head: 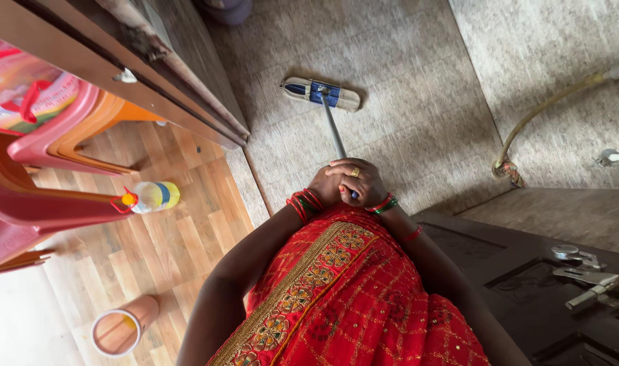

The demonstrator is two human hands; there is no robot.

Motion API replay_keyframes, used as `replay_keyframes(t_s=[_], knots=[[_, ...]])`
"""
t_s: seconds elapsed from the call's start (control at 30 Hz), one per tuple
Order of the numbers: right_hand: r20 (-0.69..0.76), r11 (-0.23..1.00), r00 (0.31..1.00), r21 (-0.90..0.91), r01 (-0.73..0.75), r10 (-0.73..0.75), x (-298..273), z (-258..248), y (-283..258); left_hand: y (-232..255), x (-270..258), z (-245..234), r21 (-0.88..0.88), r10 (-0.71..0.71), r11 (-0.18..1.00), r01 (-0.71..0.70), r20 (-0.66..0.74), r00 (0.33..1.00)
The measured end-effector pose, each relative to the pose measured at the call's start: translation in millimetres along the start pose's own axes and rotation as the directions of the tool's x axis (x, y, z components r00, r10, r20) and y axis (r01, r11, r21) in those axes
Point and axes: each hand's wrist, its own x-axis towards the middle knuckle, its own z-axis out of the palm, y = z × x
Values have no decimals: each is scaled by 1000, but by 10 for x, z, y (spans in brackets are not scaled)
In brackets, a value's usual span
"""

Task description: The person mops the tiled floor of a bathroom using a flat mop. They move the mop back and forth across the floor, cleaning around a bucket, a urinal, and a sink. The person is barefoot during the task.

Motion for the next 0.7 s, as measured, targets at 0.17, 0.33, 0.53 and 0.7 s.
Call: replay_keyframes(t_s=[0.17, 0.33, 0.53, 0.7], knots=[[139, 995, 987, -72, -68, 77, -157, 253, 222, -767, 121, 318, -31, -34, 999, 39, 164, 986], [260, 970, 935, -56, -236, 242, -293, 389, 375, -1021, 184, 536, -51, -187, 980, 193, 107, 976], [187, 985, 968, -72, -155, 166, -196, 159, 157, -777, 268, 488, 62, 56, 996, -56, 0, 998], [194, 979, 966, -148, -142, 169, 81, -251, -349, 11, 33, 79, -2, 45, 999, -46, -122, 992]])
